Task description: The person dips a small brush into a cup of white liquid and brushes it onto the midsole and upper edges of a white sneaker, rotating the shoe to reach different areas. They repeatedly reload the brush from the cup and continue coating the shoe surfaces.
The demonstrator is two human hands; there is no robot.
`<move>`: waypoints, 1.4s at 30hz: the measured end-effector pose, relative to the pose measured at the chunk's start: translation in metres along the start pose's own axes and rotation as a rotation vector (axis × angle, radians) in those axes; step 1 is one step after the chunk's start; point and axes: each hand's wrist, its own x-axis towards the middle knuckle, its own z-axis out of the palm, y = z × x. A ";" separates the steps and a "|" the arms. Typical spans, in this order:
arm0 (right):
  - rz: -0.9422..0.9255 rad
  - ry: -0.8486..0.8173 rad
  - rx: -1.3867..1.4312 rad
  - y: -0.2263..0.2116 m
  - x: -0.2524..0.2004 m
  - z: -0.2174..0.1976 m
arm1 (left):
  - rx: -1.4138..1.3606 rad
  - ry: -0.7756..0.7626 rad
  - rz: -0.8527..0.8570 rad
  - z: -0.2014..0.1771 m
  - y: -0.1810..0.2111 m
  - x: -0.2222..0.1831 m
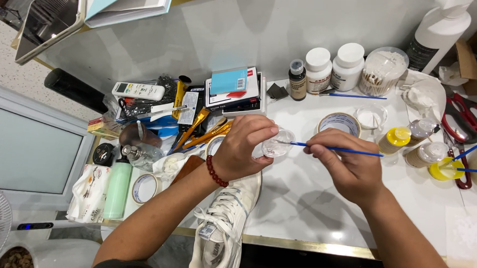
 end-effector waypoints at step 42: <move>0.353 0.425 0.628 0.043 0.004 -0.020 | 0.148 -0.114 -0.706 -0.069 0.016 -0.061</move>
